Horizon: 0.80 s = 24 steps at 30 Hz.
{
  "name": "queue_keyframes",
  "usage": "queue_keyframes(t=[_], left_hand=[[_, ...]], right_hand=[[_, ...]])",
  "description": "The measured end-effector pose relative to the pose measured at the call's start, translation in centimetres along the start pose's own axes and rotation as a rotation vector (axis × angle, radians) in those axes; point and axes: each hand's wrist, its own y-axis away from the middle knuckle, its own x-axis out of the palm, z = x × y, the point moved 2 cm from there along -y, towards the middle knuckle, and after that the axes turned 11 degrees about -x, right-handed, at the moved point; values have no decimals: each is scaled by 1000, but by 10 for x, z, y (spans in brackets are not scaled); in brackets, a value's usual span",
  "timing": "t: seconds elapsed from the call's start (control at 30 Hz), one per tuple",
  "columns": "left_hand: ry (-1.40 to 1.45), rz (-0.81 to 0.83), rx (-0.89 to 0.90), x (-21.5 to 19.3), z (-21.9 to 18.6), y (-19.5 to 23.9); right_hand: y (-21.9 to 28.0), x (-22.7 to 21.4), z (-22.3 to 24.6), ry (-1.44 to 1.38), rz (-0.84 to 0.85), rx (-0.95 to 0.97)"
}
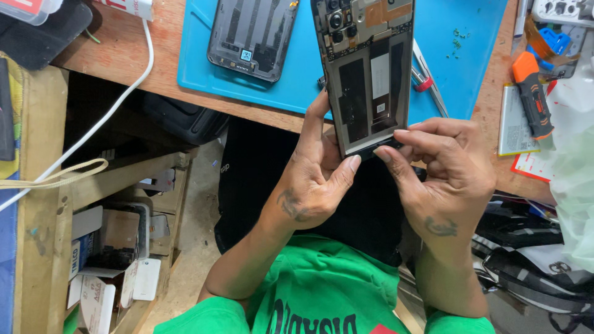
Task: The person removes a ribbon cable from a smartphone screen assembly, then aligns and attaches the screen to the phone body. They press along the edges to secure the screen and use a screwdriver to tighten screws on the bottom of the device.
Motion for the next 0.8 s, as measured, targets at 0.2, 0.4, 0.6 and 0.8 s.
queue_keyframes(t=[0.2, 0.4, 0.6, 0.8], left_hand=[[61, -25, 16, 3, -1, 0], [56, -60, -33, 2, -8, 3], [68, -59, -3, 5, -11, 3], [23, -44, 6, 5, -13, 6]], right_hand=[[2, 0, -1, 63, -34, 10], [3, -21, -24, -179, -63, 188], [10, -27, -53, -486, 11, 326], [16, -30, -67, -600, 14, 339]])
